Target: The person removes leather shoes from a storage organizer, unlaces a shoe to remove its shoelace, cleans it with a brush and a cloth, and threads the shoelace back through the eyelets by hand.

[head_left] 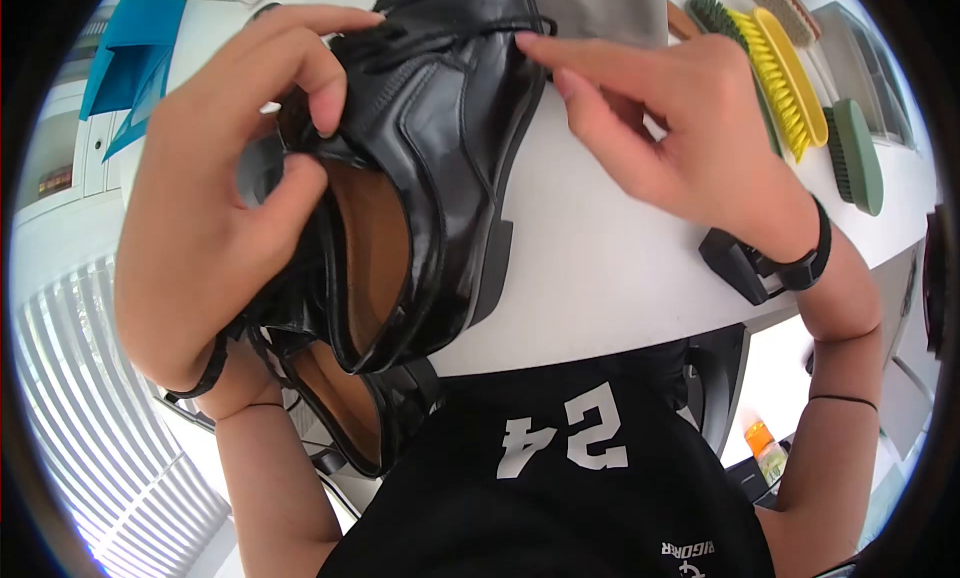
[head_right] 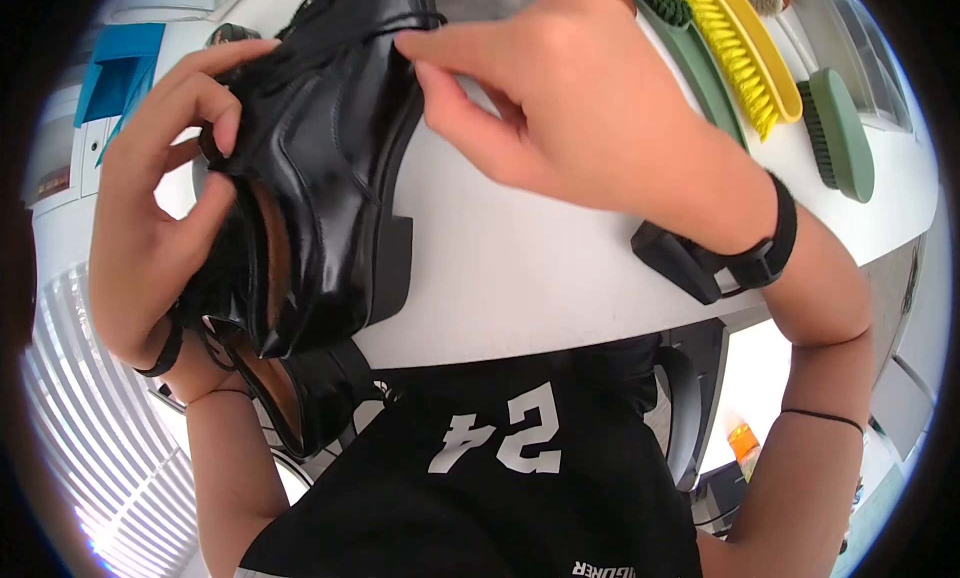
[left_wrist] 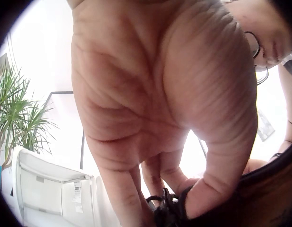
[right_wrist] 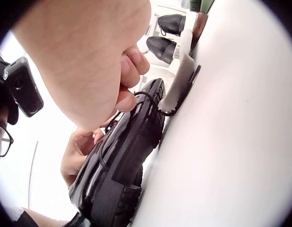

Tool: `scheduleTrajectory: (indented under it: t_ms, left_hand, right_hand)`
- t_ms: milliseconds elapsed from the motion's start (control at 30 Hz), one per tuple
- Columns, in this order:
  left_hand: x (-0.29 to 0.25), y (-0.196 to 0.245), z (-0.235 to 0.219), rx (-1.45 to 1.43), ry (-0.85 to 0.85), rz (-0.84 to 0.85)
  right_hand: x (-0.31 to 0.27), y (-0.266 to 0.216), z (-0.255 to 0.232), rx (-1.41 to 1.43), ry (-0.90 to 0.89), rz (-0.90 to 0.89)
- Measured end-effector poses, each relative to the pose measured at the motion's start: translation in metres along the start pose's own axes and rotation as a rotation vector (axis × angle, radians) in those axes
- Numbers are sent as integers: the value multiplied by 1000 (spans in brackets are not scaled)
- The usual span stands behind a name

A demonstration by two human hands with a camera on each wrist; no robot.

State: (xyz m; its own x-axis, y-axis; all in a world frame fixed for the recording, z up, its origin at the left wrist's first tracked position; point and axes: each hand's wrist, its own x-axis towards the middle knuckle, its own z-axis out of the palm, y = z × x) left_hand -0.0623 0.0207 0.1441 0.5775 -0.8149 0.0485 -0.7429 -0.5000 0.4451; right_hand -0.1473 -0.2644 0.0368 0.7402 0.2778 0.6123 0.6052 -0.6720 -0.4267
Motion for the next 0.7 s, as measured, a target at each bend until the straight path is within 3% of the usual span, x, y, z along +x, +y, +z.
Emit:
scheduleTrajectory:
  t_ms: [300, 367, 533, 700]
  left_hand:
    - [1, -1, 0, -15, 52, 30]
    - [-1, 5, -2, -89, 18, -72]
    - [-2, 0, -3, -100, 7, -59]
    - [-2, 6, -7, -47, -23, -66]
  right_hand:
    - [0, -7, -7, 98, -137, -232]
    - [2, -8, -8, 135, -162, -220]
    - [5, -11, -10, 88, -149, -201]
    - [5, -13, -8, 25, -101, 39]
